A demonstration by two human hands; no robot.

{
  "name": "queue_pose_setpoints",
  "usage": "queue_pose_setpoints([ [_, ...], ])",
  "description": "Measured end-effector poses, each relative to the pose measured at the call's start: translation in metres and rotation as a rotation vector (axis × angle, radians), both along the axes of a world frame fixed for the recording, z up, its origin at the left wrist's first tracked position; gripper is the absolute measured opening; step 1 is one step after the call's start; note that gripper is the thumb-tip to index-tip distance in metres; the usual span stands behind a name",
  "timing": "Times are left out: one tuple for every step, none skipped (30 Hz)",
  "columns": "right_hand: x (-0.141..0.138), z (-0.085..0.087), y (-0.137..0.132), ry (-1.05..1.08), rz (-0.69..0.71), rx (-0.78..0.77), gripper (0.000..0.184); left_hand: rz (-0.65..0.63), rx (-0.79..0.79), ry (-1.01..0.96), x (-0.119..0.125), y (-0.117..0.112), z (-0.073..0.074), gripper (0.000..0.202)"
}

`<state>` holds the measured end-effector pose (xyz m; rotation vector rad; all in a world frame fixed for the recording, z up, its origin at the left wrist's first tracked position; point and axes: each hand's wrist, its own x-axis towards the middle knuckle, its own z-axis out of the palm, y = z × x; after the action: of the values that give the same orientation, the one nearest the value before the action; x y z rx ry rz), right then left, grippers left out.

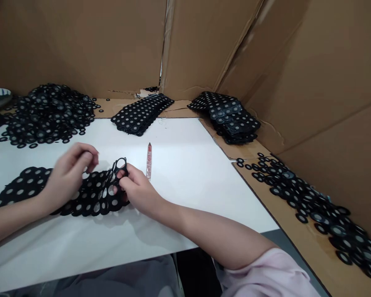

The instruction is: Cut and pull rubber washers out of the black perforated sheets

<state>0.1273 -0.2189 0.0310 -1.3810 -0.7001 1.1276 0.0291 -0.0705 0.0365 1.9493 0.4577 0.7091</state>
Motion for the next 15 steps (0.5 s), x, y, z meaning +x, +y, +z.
queue_pose_setpoints([
  [-0.001, 0.001, -0.001, 0.006, 0.021, -0.002, 0.004, -0.044, 0.084, 0.110, -0.002, -0.004, -0.001, 0.012],
  [-0.002, 0.002, -0.002, 0.008, 0.044, -0.004, 0.002, -0.090, 0.153, 0.194, -0.003, -0.009, -0.001, 0.015],
  [-0.003, 0.003, -0.003, 0.001, 0.069, -0.001, 0.006, -0.122, 0.210, 0.236, -0.005, -0.013, -0.001, 0.017],
  [-0.004, 0.003, -0.004, -0.016, 0.093, 0.011, 0.011, -0.142, 0.252, 0.254, -0.007, -0.017, -0.002, 0.019],
  [-0.005, 0.002, -0.004, -0.036, 0.115, 0.024, 0.014, -0.159, 0.278, 0.267, -0.009, -0.020, -0.003, 0.021],
  [-0.006, 0.001, -0.004, -0.054, 0.127, 0.040, 0.016, -0.181, 0.293, 0.288, -0.010, -0.021, -0.004, 0.021],
  [-0.006, -0.001, -0.004, -0.066, 0.130, 0.056, 0.016, -0.210, 0.304, 0.318, -0.010, -0.022, -0.005, 0.021],
  [-0.006, -0.003, -0.004, -0.074, 0.121, 0.068, 0.014, -0.239, 0.320, 0.351, -0.010, -0.022, -0.007, 0.020],
  [-0.006, -0.005, -0.003, -0.077, 0.108, 0.077, 0.012, -0.264, 0.344, 0.380, -0.010, -0.021, -0.009, 0.020],
  [-0.006, -0.007, -0.002, -0.074, 0.098, 0.088, 0.009, -0.283, 0.378, 0.400, -0.010, -0.020, -0.011, 0.020],
  [-0.006, -0.009, -0.001, -0.066, 0.097, 0.100, 0.008, -0.294, 0.416, 0.408, -0.009, -0.020, -0.013, 0.021],
  [-0.006, -0.010, -0.001, -0.059, 0.106, 0.109, 0.008, -0.296, 0.455, 0.404, -0.009, -0.020, -0.015, 0.022],
  [-0.005, -0.010, 0.000, -0.052, 0.123, 0.113, 0.008, -0.298, 0.483, 0.394, -0.009, -0.020, -0.016, 0.022],
  [-0.005, -0.010, 0.000, -0.045, 0.140, 0.115, 0.008, -0.314, 0.489, 0.390, -0.009, -0.020, -0.017, 0.022],
  [-0.005, -0.010, 0.000, -0.036, 0.153, 0.112, 0.008, -0.340, 0.466, 0.397, -0.010, -0.021, -0.017, 0.022],
])
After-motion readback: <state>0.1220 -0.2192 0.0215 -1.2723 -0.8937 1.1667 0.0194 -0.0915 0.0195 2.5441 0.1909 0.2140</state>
